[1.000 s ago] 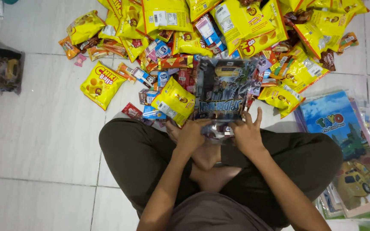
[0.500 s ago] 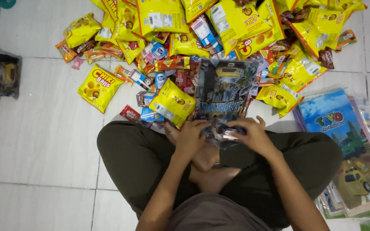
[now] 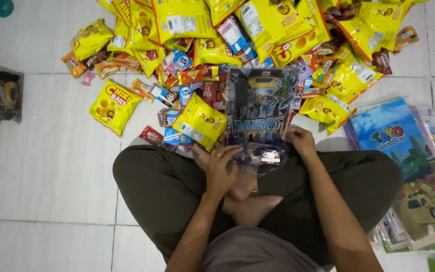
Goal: Sorting through a large pile of snack bags on the floor and examining specific items within a clear plastic bag.
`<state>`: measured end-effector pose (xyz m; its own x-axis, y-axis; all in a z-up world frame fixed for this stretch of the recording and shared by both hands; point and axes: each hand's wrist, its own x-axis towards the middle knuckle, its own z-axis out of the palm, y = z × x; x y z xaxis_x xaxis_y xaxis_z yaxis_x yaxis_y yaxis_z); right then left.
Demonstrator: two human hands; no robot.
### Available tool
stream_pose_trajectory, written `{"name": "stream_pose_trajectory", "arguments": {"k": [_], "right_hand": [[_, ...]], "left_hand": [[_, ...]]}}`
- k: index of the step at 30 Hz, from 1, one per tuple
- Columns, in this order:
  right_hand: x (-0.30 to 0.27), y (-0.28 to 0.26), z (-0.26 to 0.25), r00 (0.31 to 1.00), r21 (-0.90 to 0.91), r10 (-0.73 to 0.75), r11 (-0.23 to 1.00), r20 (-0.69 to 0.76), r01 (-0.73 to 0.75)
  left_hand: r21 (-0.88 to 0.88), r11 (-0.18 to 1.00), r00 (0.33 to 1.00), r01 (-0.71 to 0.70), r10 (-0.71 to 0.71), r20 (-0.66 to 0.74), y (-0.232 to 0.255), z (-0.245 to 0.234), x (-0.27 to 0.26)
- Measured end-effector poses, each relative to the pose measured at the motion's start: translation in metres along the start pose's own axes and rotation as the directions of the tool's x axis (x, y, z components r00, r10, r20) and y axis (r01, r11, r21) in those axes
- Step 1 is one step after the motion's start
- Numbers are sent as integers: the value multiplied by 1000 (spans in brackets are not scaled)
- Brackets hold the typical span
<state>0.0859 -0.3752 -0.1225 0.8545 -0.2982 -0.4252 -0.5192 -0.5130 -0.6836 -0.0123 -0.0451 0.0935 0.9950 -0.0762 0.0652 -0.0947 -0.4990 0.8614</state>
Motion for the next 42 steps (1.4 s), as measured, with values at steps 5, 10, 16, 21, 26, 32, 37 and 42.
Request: {"name": "stream_pose_trajectory", "arguments": {"k": [5, 10, 16, 21, 26, 32, 37, 42], "right_hand": [[7, 5, 1, 999, 53, -41, 998, 0, 41], [-10, -9, -11, 992, -3, -35, 999, -123, 35], [-99, -85, -72, 798, -33, -282, 949, -532, 314], [-141, -76, -91, 664, 91, -384, 821, -642, 563], [-201, -141, -84, 745, 51, -526, 803, -410, 594], [-205, -166, -41, 703, -230, -703, 706, -108, 670], [-204, -155, -18, 720, -553, -689, 633, -83, 542], [-198, -171, -30, 768, -399, -622, 750, -153, 528]], "left_hand": [[6, 997, 996, -71, 72, -61, -9, 8, 2], [-40, 998, 997, -40, 38, -63, 0, 3, 3], [-68, 997, 997, -31, 27, -66, -7, 5, 3], [-66, 997, 998, -30, 26, -65, -16, 9, 3], [-90, 996, 997, -30, 23, -72, -16, 9, 4], [-57, 998, 995, -33, 27, -93, -16, 7, 3], [-93, 996, 997, -9, 2, -77, -14, 8, 4], [-92, 996, 997, -12, 6, -72, -10, 6, 6]]}}
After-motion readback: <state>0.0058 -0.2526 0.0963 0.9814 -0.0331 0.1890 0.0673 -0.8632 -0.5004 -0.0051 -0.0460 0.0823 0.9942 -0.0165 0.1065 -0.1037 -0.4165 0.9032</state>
